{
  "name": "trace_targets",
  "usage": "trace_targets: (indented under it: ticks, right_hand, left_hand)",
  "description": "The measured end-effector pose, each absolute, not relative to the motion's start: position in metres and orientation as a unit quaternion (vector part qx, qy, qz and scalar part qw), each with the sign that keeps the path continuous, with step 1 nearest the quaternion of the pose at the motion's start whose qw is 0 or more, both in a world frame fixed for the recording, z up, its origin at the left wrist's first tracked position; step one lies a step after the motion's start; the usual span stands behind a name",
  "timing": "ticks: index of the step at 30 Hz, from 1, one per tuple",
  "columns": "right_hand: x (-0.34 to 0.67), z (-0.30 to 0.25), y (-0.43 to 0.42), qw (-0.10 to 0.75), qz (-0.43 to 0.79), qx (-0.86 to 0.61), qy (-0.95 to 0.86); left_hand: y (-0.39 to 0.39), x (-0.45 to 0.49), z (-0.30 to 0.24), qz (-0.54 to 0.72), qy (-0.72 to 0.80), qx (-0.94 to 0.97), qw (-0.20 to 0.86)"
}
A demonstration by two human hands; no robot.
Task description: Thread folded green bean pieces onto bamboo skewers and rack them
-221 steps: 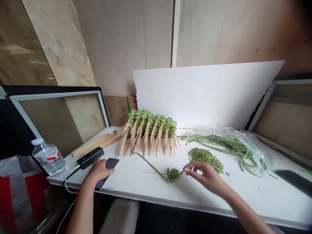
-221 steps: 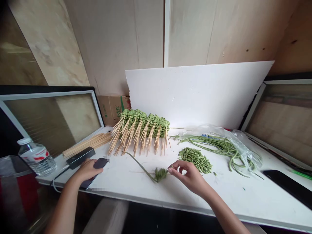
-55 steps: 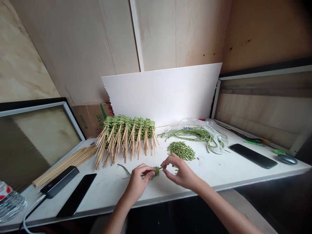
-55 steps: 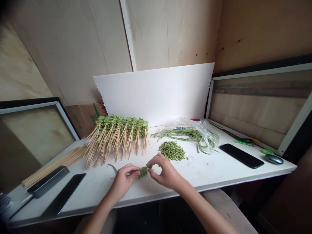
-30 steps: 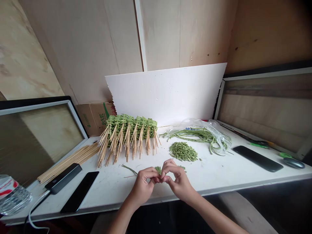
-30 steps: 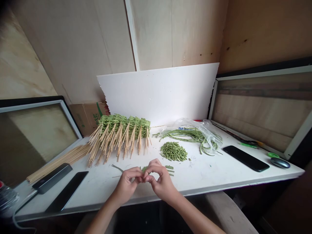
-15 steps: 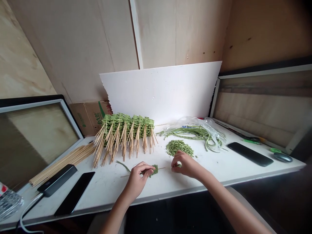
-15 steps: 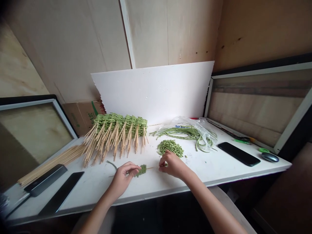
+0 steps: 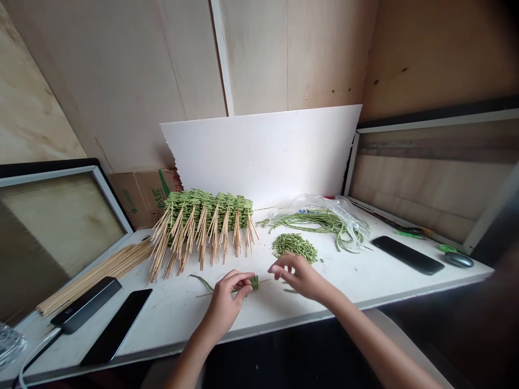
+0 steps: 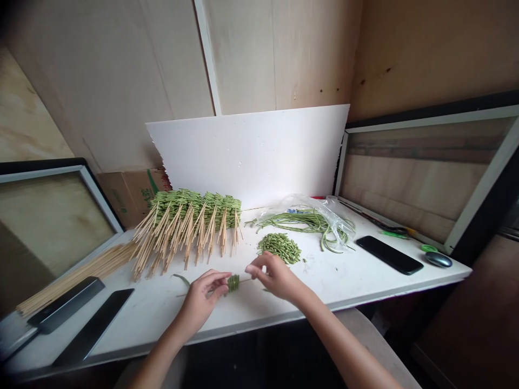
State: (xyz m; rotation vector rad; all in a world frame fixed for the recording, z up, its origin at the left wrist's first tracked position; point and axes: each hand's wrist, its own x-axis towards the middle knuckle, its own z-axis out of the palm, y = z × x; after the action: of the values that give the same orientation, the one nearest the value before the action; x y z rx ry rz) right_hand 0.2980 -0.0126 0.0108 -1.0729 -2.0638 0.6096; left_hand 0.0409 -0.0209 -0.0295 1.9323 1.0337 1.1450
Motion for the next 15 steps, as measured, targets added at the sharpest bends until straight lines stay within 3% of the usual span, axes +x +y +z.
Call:
trace_targets:
  ticks: [6, 15]
  right_hand:
    - [0.263, 0.002, -0.029, 0.412, 0.243, -0.349, -0.806]
    - [0.269, -0.003, -0.022, 0.447, 0.211, -0.354, -0.794]
  left_hand:
    - [-0.023, 0.045, -0.032, 0.455, 0.406, 0.717, 0.339]
    - [-0.024, 0.040, -0.020, 0.447, 0.406, 0.765, 0.222]
